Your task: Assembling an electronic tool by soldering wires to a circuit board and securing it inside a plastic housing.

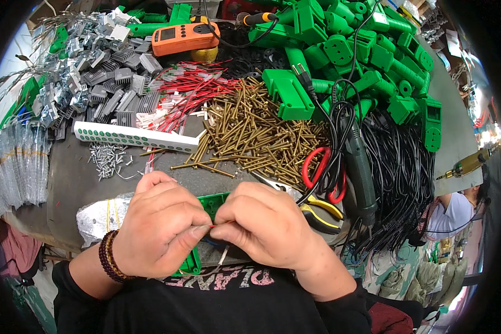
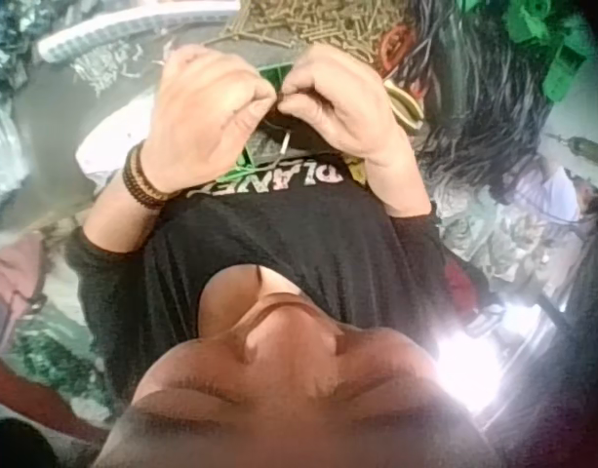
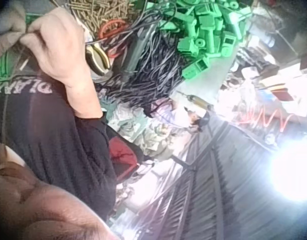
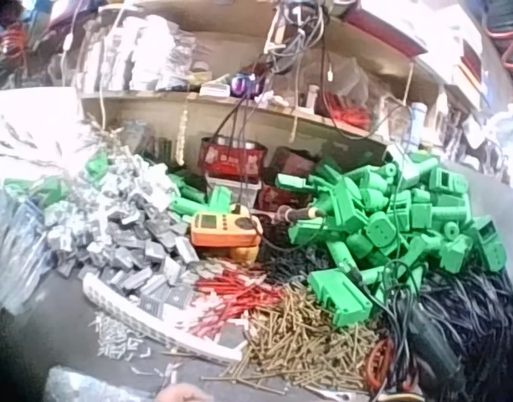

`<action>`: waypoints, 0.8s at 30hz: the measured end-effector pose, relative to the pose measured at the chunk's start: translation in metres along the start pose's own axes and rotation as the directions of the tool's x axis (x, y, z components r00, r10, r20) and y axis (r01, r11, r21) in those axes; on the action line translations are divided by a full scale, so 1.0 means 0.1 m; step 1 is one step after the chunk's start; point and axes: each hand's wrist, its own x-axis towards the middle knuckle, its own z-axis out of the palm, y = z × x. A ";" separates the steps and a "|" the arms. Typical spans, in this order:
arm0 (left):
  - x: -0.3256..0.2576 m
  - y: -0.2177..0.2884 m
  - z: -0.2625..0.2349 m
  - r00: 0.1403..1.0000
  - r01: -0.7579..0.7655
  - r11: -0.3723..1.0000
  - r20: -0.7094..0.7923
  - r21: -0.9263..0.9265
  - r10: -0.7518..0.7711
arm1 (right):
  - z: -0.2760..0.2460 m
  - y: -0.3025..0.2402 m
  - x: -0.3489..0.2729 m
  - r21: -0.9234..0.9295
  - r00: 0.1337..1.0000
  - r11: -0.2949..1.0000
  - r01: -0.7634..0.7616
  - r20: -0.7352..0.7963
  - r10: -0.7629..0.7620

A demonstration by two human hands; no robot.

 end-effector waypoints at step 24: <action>-0.01 0.00 -0.04 1.000 -0.003 1.000 0.022 0.010 0.003 | -0.18 0.04 -0.03 -0.310 0.988 0.939 0.149 0.070 -0.134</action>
